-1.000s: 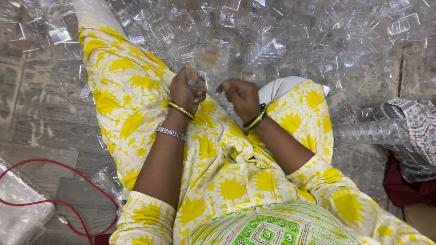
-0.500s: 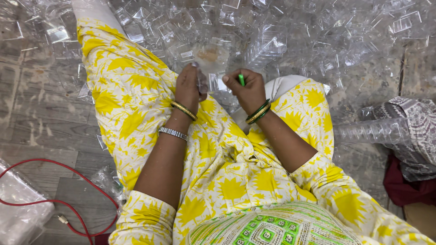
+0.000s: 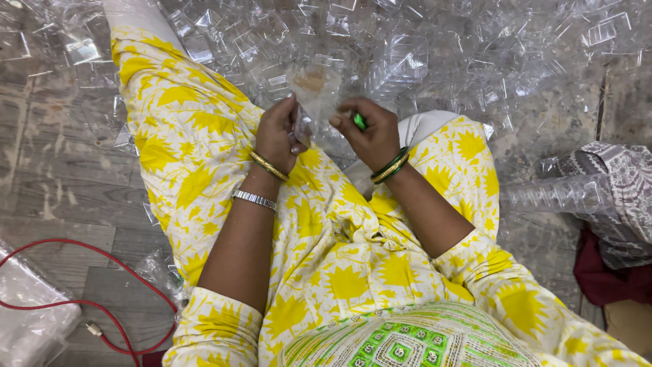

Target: The person sits on the floor and cuts small squares from clear plastic sheets using a small green utility knife, working over their lap. They hold each plastic piece in one hand, trim it with the blade, and set finished pieces aside among the plastic scraps on the floor.

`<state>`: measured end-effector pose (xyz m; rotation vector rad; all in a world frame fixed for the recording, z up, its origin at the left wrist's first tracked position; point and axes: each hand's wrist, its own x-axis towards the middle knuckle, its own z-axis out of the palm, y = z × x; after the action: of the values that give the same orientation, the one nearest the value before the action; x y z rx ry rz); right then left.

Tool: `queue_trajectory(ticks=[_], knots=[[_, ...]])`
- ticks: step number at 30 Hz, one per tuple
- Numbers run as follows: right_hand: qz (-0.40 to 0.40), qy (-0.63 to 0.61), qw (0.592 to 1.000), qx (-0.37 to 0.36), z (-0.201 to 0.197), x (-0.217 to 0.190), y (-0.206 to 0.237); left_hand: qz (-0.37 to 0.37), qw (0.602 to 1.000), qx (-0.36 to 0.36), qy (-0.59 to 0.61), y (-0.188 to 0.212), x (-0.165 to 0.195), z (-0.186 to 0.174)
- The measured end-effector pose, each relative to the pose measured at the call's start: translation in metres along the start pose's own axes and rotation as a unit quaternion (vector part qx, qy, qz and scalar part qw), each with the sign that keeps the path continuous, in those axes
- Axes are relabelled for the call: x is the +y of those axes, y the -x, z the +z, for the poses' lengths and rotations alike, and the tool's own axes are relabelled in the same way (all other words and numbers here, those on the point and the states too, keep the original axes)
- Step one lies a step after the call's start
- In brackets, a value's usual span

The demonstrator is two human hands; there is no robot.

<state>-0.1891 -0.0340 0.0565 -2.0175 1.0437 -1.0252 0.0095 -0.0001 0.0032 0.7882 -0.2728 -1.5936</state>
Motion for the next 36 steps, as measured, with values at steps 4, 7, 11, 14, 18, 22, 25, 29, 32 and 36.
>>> queue_trajectory(ticks=[4,7,11,14,18,22,25,29,32,36], knots=[[0.080,-0.110,0.990,-0.042,-0.003,0.002,-0.002,0.026,0.999,0.004,0.035,-0.003,-0.001,-0.006],[0.096,-0.067,0.992,-0.057,-0.001,0.006,0.000,0.030,0.998,-0.009,0.057,-0.002,-0.002,-0.005],[0.043,-0.034,0.998,-0.043,0.002,0.013,0.000,0.012,0.997,-0.007,0.071,-0.002,-0.002,-0.003],[0.040,-0.037,0.998,-0.033,0.003,0.015,-0.002,-0.018,0.996,-0.016,0.091,-0.004,-0.002,-0.004],[0.029,-0.025,0.999,-0.034,0.006,0.012,0.003,0.012,0.997,0.003,0.077,-0.004,-0.006,-0.006],[0.051,-0.105,0.989,-0.095,0.013,0.009,0.014,0.059,0.995,0.045,0.065,-0.005,-0.004,-0.008],[0.088,-0.172,0.973,-0.125,0.012,0.013,0.015,0.071,0.992,0.044,0.091,-0.004,-0.002,-0.009],[0.142,-0.201,0.963,-0.106,0.011,0.019,0.012,0.077,0.993,0.015,0.085,-0.004,-0.001,-0.007],[0.162,-0.173,0.970,-0.062,0.013,0.021,0.008,0.049,0.997,0.004,0.057,-0.002,-0.005,-0.003],[0.136,-0.088,0.986,-0.045,0.013,0.020,0.005,0.023,0.999,0.021,0.039,-0.002,-0.005,-0.002]])
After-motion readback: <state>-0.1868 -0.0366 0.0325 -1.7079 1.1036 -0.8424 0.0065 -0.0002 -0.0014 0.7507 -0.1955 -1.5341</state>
